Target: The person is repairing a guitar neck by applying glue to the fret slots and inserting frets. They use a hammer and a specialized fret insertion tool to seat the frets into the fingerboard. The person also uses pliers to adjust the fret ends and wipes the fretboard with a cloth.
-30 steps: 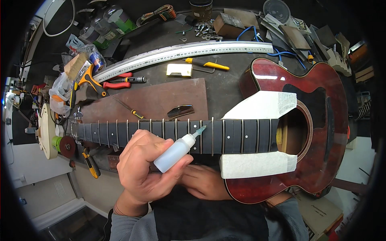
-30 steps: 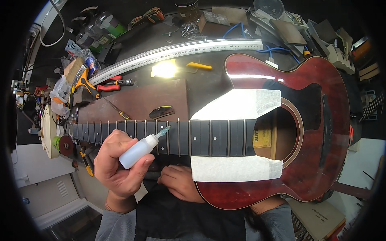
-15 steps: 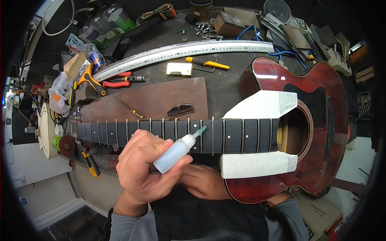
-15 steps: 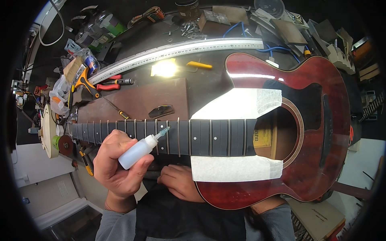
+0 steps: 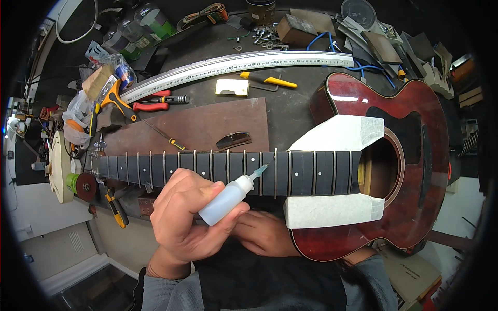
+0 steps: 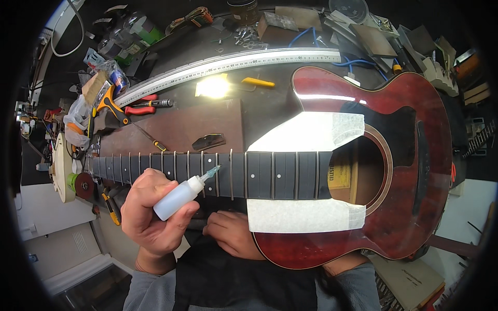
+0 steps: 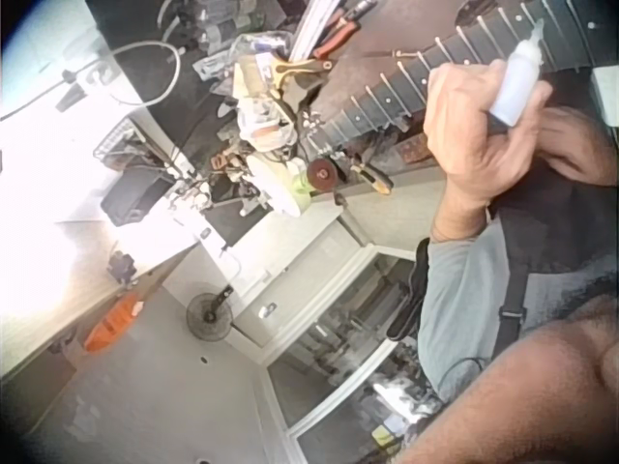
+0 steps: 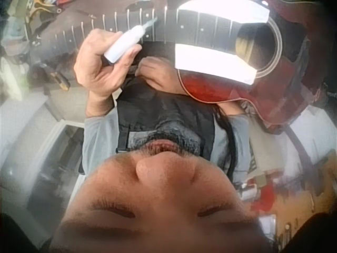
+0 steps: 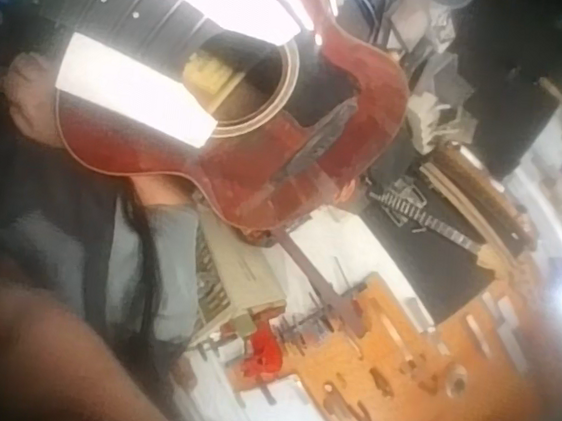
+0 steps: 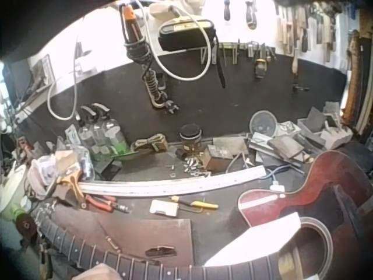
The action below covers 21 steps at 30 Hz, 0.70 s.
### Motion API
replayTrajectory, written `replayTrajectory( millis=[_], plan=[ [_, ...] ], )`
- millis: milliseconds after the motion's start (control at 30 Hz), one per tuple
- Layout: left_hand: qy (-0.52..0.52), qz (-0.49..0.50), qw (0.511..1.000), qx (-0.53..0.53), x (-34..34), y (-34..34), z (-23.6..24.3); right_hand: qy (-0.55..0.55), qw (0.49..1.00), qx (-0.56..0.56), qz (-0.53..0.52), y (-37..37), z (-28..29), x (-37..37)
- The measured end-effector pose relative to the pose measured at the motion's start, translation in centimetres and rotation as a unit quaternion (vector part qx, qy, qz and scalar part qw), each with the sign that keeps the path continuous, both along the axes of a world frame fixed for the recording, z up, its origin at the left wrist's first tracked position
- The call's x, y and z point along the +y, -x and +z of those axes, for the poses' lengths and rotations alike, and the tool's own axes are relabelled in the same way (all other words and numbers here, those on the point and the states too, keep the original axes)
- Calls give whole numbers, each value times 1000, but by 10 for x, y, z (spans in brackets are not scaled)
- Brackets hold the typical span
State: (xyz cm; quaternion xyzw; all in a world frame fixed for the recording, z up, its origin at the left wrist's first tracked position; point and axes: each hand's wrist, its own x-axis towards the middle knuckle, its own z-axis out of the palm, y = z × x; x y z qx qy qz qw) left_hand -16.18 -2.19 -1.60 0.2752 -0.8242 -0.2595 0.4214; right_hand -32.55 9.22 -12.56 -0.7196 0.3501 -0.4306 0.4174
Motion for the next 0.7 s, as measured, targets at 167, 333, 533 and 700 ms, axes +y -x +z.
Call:
replayTrajectory(
  millis=[167, 333, 533, 700],
  plan=[
    [3, 0, 1000, -1, 2, -1, 1, 9, 1000, -3, -3, 0, 2, -1],
    [5, 2, 1000, -1, 3, -2, 0, 11, 1000, -6, -11, -2, 0, -1],
    [1, -3, 1000, 3, 5, -3, 1, 15, 1000, -5, -18, -3, -1, -1],
    [5, -7, 1000, 2, 6, -5, 0, 15, 1000, -4, -24, -3, 0, 0]
  ],
)
